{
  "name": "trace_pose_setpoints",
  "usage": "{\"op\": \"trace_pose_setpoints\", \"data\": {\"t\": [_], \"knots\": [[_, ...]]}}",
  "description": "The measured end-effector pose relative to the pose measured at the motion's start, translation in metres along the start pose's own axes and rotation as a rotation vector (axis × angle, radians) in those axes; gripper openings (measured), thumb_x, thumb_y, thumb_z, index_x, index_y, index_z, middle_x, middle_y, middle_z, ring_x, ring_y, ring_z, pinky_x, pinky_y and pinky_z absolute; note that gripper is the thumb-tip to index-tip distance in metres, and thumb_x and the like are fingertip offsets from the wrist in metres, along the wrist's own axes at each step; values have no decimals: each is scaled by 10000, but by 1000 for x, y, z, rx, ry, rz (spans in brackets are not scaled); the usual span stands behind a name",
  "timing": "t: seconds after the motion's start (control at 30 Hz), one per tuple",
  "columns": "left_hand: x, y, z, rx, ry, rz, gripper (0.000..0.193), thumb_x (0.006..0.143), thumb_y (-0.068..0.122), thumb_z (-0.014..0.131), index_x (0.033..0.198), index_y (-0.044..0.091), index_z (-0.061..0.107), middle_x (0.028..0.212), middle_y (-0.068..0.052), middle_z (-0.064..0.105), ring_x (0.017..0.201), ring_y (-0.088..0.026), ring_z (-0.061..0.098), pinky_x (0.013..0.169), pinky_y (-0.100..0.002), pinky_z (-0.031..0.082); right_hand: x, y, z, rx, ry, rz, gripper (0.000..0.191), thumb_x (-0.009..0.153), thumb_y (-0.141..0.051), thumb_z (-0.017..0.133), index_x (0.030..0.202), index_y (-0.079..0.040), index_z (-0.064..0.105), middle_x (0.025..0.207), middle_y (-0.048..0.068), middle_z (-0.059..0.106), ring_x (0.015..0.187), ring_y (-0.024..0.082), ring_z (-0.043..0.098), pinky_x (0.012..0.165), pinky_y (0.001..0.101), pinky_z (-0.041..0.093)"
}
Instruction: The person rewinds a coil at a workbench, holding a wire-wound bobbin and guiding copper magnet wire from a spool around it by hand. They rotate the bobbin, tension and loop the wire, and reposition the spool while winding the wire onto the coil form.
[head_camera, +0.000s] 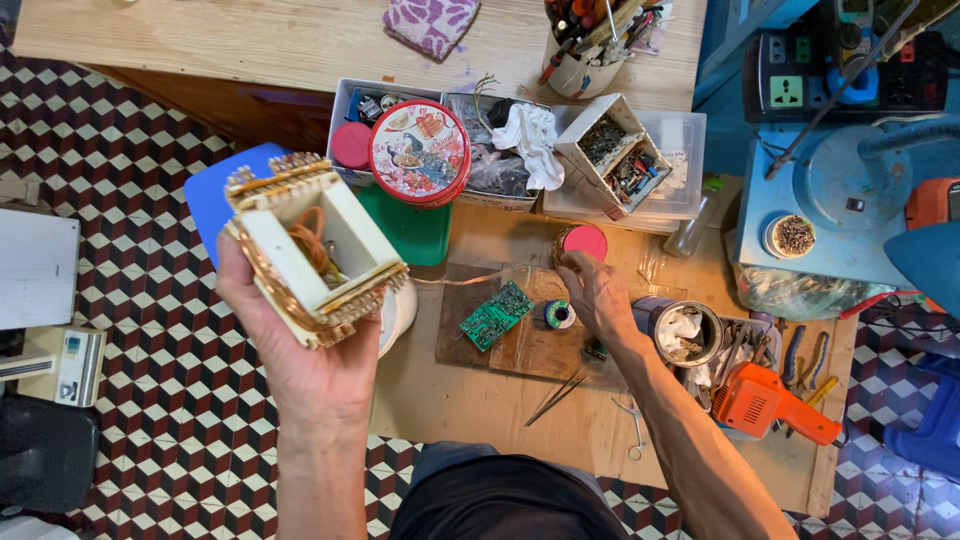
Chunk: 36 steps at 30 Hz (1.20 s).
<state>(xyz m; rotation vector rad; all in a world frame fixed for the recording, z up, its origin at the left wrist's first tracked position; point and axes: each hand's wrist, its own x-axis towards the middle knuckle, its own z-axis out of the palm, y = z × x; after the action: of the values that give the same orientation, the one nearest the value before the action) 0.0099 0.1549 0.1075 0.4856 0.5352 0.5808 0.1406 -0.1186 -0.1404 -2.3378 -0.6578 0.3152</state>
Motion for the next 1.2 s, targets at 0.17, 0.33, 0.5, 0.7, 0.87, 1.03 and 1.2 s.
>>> {"op": "trace_pose_setpoints", "data": {"t": [0.17,0.33,0.5,0.7,0.87,1.03,1.2], "knots": [[2,22,-4,-3,-35,73,569,1005,493,657,1426,115,601,1323,-8,648,1179,-169,663,967,-385,611,-16,30,-4,-239,-90,-277,217,994,-206,582,1082,-83,737,1029,93,755,1007,252,704,1066,452,451],[17,29,-20,67,47,101,621,942,527,666,1410,127,588,1315,-8,642,1195,-171,663,970,-397,625,-5,57,-62,-379,-220,-321,225,993,-204,561,1060,-59,719,1150,91,721,1229,269,583,1100,461,437],[24,46,-50,212,47,202,745,931,588,701,1496,125,555,1390,-35,597,1289,-187,644,1037,-421,627,20,40,-81,-354,-226,-471,179,884,-174,581,957,-43,680,1317,178,647,1314,351,516,1065,483,447],[21,80,-93,268,42,377,801,943,563,664,1614,164,482,1414,-39,556,1295,-199,600,994,-438,596,32,-6,-46,-38,-47,151,201,1043,-177,564,1147,-46,676,1166,166,701,1035,336,692,918,428,557],[21,74,-113,290,145,348,796,934,619,675,1576,194,475,1502,-43,538,1417,-219,577,1113,-473,579,22,-28,16,328,55,-72,245,1029,-171,600,1227,-48,673,1149,192,734,1063,315,706,934,390,538],[28,77,-118,319,144,347,832,895,648,659,1567,212,434,1499,-48,513,1415,-218,553,1119,-486,561,-47,-16,9,223,-354,-288,278,966,-142,657,1231,-85,717,1372,169,647,1285,341,600,1074,420,472],[27,85,-114,395,33,375,863,954,685,666,1616,186,427,1551,-54,465,1386,-220,485,1055,-445,456,-81,-4,-92,139,-201,-15,273,951,-151,640,1200,-77,720,1476,134,586,1309,282,595,1052,385,505]]}}
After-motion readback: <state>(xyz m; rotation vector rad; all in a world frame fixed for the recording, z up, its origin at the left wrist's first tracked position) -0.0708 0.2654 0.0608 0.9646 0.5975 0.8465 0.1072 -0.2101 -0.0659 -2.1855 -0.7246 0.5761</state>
